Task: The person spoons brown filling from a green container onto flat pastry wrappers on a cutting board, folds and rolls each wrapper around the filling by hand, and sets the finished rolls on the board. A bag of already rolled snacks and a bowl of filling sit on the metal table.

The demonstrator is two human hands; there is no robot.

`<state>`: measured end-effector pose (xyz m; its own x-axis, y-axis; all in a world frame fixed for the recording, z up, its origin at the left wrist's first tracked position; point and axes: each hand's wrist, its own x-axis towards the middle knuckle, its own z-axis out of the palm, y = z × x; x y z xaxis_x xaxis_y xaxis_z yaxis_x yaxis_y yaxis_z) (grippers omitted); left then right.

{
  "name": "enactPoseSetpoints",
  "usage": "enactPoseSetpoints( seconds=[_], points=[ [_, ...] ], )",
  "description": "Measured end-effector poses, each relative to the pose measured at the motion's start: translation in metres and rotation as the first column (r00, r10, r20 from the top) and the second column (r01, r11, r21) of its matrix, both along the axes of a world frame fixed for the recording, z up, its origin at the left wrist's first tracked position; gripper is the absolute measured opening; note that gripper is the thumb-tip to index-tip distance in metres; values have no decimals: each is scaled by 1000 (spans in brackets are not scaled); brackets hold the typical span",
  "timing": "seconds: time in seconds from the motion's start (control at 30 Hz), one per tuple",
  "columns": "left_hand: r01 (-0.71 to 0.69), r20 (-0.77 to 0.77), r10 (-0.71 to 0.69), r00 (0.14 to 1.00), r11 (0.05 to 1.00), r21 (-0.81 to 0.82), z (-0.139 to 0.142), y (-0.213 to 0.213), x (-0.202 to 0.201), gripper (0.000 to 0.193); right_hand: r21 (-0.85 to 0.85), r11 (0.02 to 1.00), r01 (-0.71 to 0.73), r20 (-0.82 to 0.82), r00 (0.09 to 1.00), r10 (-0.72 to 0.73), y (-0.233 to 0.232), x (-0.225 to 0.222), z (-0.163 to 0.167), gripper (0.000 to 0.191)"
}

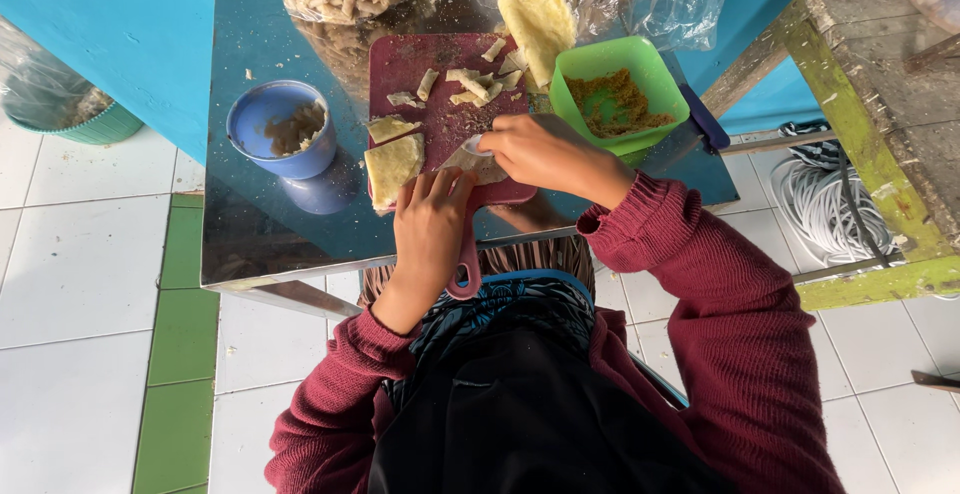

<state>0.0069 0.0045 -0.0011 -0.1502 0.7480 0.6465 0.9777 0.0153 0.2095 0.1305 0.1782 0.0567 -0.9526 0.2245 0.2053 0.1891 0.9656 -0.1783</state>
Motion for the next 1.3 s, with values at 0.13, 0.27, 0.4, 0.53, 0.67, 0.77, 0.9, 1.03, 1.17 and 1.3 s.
enactPoseSetpoints(
  seconds=[0.13,0.27,0.4,0.53,0.67,0.77,0.9,1.03,1.17,1.3],
  points=[
    [-3,-5,3,1000,1000,0,0,0,-1,32,185,982,34,76,996,-49,0,0,1,15],
    [-17,-17,17,1000,1000,-1,-1,1,0,31,85,996,-3,-59,998,8,10,1,10,19],
    [-25,-31,25,999,1000,0,-2,3,1,31,-8,997,-74,-144,987,72,8,0,9,22],
    [-15,-14,15,1000,1000,0,-2,2,0,29,-5,1000,-11,-45,999,11,1,-6,-3,20],
    [-11,-13,11,1000,1000,7,-2,2,0,29,188,981,-39,-67,996,52,3,-6,-11,26],
    [-10,-5,10,1000,1000,8,-2,2,0,28,312,949,-34,-142,987,82,4,-4,-11,29],
    [-23,-21,23,1000,1000,19,-2,3,-1,28,157,988,0,-79,997,13,1,1,-5,29],
    [-15,-21,15,1000,1000,14,-2,2,-1,28,129,991,-17,-37,999,22,-4,-2,-7,27],
    [-21,-11,21,1000,1000,0,-2,1,0,27,209,978,-20,-126,991,47,4,-2,-14,36],
    [-16,-19,16,1000,1000,12,-3,1,-1,27,328,944,36,-225,973,41,18,-2,-23,36]
  ],
)
